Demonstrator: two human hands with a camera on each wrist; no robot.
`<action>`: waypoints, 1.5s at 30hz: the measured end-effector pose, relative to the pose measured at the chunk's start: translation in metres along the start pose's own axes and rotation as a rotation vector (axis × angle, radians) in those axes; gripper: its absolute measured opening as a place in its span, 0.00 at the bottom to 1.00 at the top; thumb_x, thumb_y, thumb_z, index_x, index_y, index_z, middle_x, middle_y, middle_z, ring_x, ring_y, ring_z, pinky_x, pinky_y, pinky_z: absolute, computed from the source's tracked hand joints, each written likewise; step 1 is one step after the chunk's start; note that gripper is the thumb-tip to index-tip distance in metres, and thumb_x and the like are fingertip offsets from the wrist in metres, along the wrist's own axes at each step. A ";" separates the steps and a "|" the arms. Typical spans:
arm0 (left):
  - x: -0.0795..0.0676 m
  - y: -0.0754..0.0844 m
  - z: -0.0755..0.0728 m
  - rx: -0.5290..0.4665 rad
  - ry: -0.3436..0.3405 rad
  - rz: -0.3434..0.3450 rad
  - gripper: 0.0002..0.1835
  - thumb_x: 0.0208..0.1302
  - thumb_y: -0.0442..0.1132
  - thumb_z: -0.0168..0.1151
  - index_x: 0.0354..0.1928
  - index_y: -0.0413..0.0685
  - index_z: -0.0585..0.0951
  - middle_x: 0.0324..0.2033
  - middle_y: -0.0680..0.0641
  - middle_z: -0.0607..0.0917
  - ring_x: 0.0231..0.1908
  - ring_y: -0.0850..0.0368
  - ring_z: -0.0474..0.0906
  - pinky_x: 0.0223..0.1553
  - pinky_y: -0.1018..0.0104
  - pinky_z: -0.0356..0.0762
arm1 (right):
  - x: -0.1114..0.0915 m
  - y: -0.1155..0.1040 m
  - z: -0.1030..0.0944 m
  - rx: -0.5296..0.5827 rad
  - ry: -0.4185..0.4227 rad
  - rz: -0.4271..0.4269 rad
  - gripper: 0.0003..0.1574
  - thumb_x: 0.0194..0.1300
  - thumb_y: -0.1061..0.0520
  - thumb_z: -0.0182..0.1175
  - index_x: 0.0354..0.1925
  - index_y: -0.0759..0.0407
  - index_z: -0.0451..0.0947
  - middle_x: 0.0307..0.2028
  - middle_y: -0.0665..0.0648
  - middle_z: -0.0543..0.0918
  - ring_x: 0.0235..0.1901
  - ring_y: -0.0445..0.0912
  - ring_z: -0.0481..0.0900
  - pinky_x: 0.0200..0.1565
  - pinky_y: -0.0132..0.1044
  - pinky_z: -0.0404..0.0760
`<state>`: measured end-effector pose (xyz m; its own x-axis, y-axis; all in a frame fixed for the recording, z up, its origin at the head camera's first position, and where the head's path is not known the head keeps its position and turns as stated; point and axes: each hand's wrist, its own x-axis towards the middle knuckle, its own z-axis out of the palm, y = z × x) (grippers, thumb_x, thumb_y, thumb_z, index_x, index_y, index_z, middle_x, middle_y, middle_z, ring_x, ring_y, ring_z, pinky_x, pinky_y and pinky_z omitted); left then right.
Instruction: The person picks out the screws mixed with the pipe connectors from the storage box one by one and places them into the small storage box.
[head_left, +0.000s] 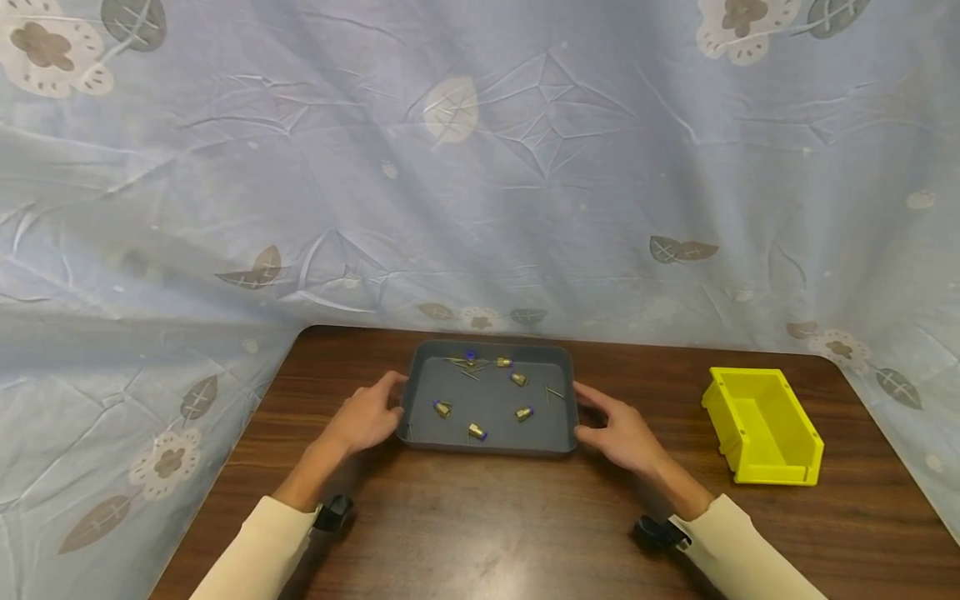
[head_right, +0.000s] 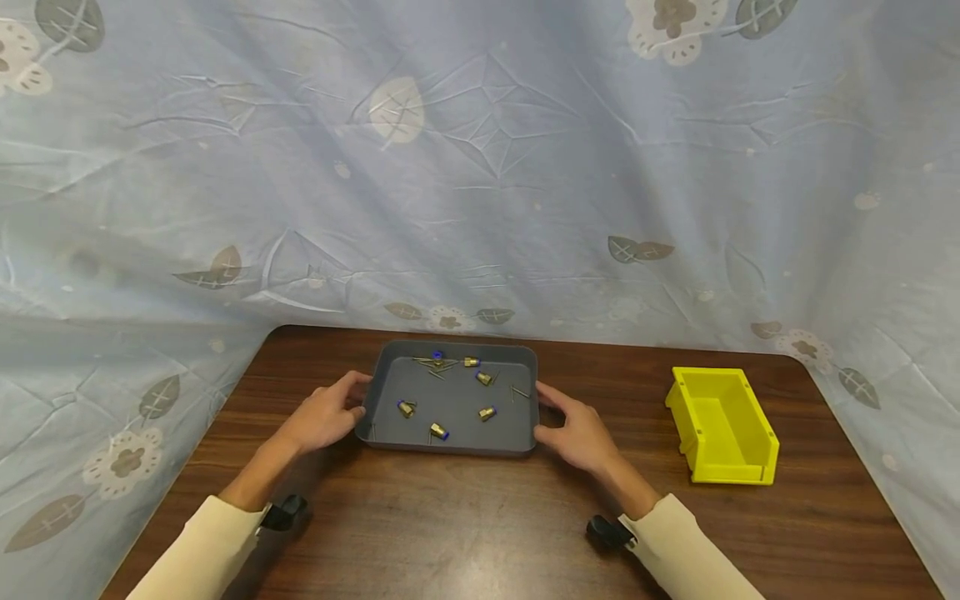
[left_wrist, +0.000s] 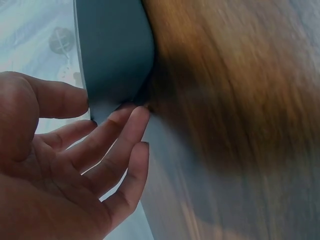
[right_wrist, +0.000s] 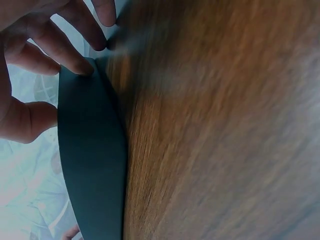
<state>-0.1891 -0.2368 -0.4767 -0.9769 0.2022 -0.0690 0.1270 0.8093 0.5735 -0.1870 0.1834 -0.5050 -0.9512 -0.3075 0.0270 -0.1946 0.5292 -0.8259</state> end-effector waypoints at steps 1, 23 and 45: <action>0.000 0.001 0.001 -0.002 -0.008 0.004 0.28 0.75 0.33 0.59 0.74 0.37 0.73 0.60 0.32 0.87 0.60 0.29 0.84 0.58 0.31 0.80 | -0.002 0.001 -0.002 0.002 -0.002 -0.002 0.46 0.68 0.62 0.69 0.81 0.64 0.69 0.69 0.65 0.83 0.74 0.64 0.73 0.69 0.63 0.71; -0.007 0.030 0.018 -0.008 -0.075 0.045 0.28 0.72 0.33 0.64 0.72 0.40 0.73 0.56 0.34 0.89 0.57 0.30 0.86 0.57 0.30 0.81 | -0.037 0.015 -0.031 -0.040 -0.026 0.007 0.45 0.71 0.58 0.70 0.82 0.61 0.69 0.68 0.65 0.83 0.73 0.68 0.73 0.70 0.73 0.68; -0.021 0.063 0.040 -0.017 -0.107 0.133 0.26 0.69 0.32 0.67 0.67 0.39 0.75 0.52 0.37 0.91 0.51 0.37 0.90 0.51 0.38 0.86 | -0.075 0.033 -0.063 -0.148 -0.084 0.039 0.46 0.76 0.54 0.70 0.84 0.59 0.66 0.73 0.66 0.79 0.71 0.66 0.77 0.67 0.71 0.73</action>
<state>-0.1538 -0.1678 -0.4722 -0.9276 0.3654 -0.0774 0.2504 0.7622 0.5969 -0.1369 0.2743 -0.4988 -0.9365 -0.3462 -0.0553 -0.1974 0.6510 -0.7330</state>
